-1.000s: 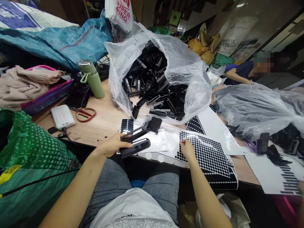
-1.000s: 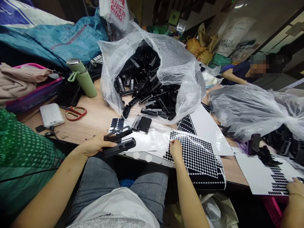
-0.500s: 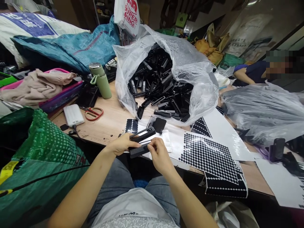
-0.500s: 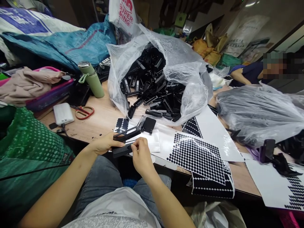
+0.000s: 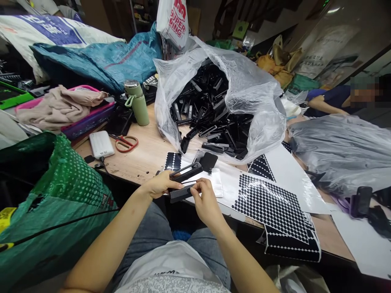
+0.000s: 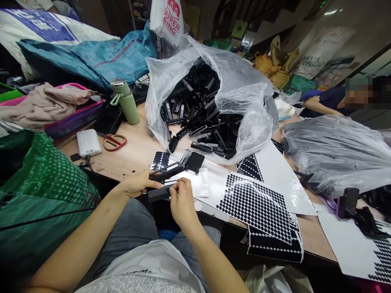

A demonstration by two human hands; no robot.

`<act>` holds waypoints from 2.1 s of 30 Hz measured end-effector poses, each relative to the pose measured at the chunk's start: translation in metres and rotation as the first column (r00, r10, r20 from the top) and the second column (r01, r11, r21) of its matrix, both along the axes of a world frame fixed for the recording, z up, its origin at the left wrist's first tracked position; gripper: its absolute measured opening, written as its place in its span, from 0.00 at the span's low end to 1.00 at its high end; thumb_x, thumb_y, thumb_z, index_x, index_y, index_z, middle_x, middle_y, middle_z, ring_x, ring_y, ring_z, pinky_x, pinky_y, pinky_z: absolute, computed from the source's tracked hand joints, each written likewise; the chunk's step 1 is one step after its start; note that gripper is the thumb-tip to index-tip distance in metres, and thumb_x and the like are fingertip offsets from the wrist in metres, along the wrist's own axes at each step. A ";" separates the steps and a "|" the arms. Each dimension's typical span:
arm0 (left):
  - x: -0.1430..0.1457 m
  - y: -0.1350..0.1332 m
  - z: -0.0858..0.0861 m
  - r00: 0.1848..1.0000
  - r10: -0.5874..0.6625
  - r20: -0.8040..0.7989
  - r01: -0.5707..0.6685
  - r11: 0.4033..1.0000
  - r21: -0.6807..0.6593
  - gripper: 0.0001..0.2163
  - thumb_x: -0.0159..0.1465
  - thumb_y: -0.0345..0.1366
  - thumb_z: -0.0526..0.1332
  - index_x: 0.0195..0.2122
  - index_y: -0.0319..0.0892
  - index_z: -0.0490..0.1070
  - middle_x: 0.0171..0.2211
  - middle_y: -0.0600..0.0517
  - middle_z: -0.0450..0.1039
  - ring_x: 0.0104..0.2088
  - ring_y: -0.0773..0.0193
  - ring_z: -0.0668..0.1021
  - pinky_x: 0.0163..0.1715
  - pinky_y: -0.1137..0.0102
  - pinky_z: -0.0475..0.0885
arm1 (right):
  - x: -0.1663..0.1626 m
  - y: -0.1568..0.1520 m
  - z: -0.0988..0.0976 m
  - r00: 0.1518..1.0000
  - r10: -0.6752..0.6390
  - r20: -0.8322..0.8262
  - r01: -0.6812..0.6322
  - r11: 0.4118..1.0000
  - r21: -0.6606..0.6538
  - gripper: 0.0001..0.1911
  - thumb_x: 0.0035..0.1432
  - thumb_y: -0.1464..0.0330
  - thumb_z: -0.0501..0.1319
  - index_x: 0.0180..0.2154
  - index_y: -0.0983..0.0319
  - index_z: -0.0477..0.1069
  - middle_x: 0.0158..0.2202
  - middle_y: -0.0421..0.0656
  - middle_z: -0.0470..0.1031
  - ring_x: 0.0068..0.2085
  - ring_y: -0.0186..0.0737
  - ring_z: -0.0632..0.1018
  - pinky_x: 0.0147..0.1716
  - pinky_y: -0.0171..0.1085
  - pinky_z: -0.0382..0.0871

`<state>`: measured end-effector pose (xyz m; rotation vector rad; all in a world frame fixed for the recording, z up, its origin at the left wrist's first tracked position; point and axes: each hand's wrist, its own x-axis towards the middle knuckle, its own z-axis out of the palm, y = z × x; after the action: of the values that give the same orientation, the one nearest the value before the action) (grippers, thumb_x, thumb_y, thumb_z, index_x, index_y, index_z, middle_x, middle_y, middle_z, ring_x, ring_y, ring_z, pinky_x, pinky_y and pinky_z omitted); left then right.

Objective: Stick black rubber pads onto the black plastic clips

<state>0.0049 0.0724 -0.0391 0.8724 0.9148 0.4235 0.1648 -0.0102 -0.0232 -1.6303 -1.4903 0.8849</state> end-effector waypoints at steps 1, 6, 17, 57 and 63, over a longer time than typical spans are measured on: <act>0.000 -0.001 0.000 1.000 0.004 0.004 -0.004 1.000 -0.001 0.19 0.41 0.30 0.70 0.37 0.36 0.72 0.28 0.52 0.74 0.24 0.68 0.74 0.20 0.76 0.66 | -0.001 0.000 -0.002 1.000 0.003 0.003 -0.003 1.000 0.000 0.06 0.56 0.71 0.51 0.27 0.60 0.61 0.38 0.45 0.62 0.39 0.39 0.68 0.43 0.42 0.63; -0.007 -0.011 0.013 0.994 0.078 -0.073 -0.075 0.996 0.045 0.21 0.40 0.32 0.70 0.37 0.35 0.71 0.26 0.52 0.73 0.24 0.65 0.74 0.20 0.74 0.66 | -0.007 0.003 -0.017 0.994 -0.107 0.028 0.104 0.990 0.095 0.08 0.54 0.63 0.57 0.34 0.60 0.61 0.41 0.46 0.62 0.43 0.42 0.67 0.43 0.42 0.63; -0.204 -0.102 0.112 -0.429 0.830 -0.356 -0.126 0.336 0.934 0.23 0.55 0.44 0.59 0.51 0.43 0.67 0.51 0.38 0.66 0.52 0.29 0.64 0.45 0.36 0.58 | -0.019 0.010 -0.030 0.993 -0.051 -0.109 0.058 0.996 0.061 0.17 0.51 0.55 0.58 0.37 0.60 0.62 0.47 0.48 0.61 0.37 0.39 0.68 0.35 0.40 0.64; -0.017 0.011 -0.055 0.965 0.235 -0.119 -0.247 0.963 -0.106 0.12 0.55 0.40 0.63 0.34 0.37 0.66 0.26 0.50 0.72 0.25 0.64 0.78 0.18 0.77 0.68 | -0.021 0.022 -0.093 0.932 -0.025 0.362 0.045 0.998 -0.047 0.08 0.55 0.74 0.49 0.28 0.59 0.64 0.29 0.48 0.69 0.31 0.45 0.71 0.30 0.42 0.63; -0.017 0.016 -0.059 0.959 0.255 -0.123 -0.270 0.954 -0.131 0.10 0.61 0.39 0.56 0.35 0.35 0.66 0.33 0.44 0.75 0.24 0.64 0.79 0.16 0.76 0.68 | -0.026 0.017 -0.092 0.894 -0.174 0.412 0.192 0.981 -0.002 0.04 0.55 0.69 0.53 0.31 0.61 0.65 0.32 0.50 0.69 0.35 0.49 0.70 0.32 0.43 0.63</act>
<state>-0.0119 0.0879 -0.0977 0.6442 1.1513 0.5363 0.1389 0.0065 -0.1153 -2.0433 -1.5632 0.4879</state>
